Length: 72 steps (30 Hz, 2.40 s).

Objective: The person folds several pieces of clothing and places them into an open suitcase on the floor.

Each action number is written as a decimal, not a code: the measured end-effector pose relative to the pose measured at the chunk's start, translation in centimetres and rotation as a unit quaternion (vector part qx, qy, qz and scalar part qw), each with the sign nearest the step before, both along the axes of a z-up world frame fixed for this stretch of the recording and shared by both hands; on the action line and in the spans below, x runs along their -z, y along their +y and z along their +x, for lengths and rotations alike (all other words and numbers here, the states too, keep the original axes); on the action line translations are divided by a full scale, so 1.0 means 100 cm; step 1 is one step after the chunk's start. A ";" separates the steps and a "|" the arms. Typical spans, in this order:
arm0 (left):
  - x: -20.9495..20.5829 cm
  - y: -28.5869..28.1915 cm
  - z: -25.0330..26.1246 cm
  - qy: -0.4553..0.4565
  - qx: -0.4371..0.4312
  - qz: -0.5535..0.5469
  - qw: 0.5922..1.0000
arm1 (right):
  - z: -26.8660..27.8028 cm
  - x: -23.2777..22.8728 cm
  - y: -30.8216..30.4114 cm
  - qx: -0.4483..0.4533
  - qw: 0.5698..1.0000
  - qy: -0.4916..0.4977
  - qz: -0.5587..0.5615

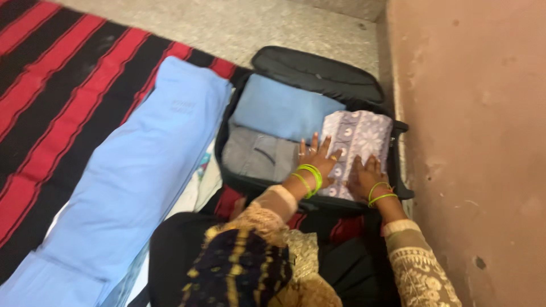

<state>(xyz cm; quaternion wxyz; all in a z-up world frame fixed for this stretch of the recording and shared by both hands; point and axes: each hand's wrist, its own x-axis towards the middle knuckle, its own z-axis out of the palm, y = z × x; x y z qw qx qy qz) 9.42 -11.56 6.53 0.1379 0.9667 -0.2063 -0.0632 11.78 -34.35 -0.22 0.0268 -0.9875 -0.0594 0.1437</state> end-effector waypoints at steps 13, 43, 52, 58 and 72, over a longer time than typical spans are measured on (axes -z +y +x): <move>0.111 0.337 -0.026 -0.215 -0.467 -0.209 0.832 | -0.136 -0.032 0.315 -0.253 0.773 -0.149 0.563; 0.141 0.368 -0.070 -0.171 -0.445 -0.213 0.853 | 0.051 0.113 0.541 0.214 0.489 0.129 0.836; 0.080 0.367 -0.288 -0.043 -0.575 -0.012 0.817 | 0.117 0.088 0.550 0.117 0.549 0.052 0.826; 0.132 0.377 -0.357 -0.116 -0.561 0.027 0.819 | 0.117 0.066 0.537 0.126 0.479 0.164 0.853; 0.125 0.405 -0.404 -0.180 -0.495 0.010 0.850 | 0.111 0.036 0.520 0.091 0.468 0.141 0.868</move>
